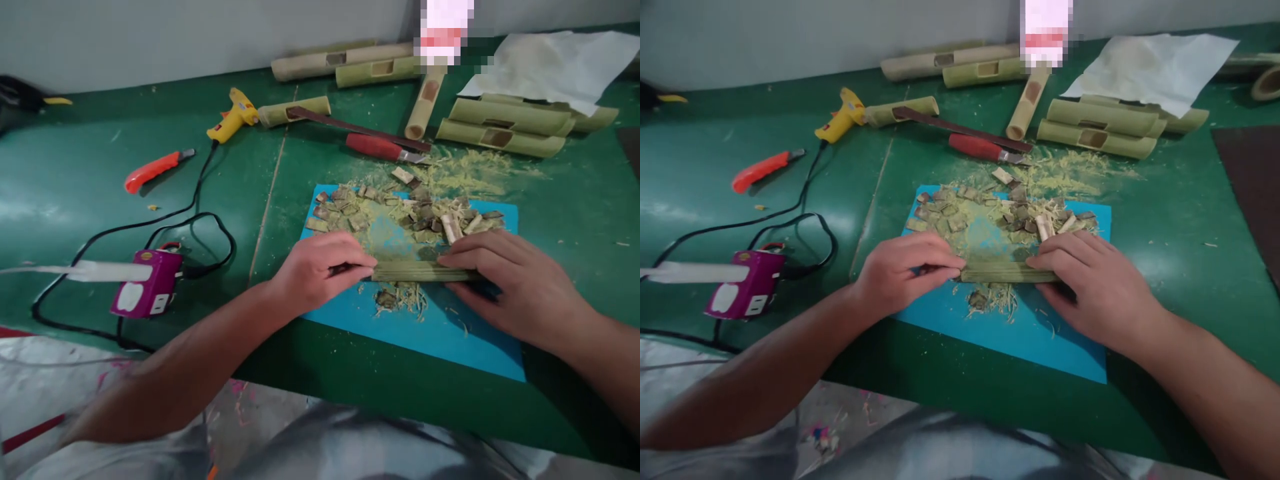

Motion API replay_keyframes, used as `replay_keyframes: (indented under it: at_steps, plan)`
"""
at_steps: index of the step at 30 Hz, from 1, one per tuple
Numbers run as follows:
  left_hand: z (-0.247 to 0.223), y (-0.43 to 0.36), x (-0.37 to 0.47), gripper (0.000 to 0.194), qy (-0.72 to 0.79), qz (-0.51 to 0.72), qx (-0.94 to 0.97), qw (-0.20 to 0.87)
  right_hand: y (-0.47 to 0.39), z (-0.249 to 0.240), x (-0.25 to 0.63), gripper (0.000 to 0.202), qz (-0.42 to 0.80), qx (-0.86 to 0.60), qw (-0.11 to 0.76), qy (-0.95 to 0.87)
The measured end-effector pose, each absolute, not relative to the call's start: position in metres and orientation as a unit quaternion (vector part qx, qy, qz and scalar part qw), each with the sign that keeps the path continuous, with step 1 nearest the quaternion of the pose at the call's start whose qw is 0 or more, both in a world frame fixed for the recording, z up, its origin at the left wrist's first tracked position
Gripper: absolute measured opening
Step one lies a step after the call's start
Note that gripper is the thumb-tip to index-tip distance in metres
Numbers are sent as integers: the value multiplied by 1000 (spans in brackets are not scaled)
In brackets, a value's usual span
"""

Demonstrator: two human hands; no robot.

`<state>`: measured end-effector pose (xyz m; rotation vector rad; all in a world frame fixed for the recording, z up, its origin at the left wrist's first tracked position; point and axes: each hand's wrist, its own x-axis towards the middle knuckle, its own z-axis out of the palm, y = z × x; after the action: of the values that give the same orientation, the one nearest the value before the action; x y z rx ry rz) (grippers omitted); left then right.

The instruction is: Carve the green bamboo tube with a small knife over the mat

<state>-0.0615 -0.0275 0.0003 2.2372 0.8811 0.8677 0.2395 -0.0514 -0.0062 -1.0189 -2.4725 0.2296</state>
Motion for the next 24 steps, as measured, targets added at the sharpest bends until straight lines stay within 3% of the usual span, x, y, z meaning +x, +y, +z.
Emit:
replay_keyframes:
  at_steps: [11, 18, 24]
  plan:
    - [6, -22, -78, 20, 252, 214, 896, 296, -52, -6, 240, 17, 77, -366, 220, -901]
    - [2, -25, -74, 22, 216, 226, 916, 250, -52, -5, 238, 17, 72, -356, 225, -904]
    - [9, -23, -72, 20, 227, 200, 907, 293, -53, -5, 237, 16, 85, -367, 229, -897]
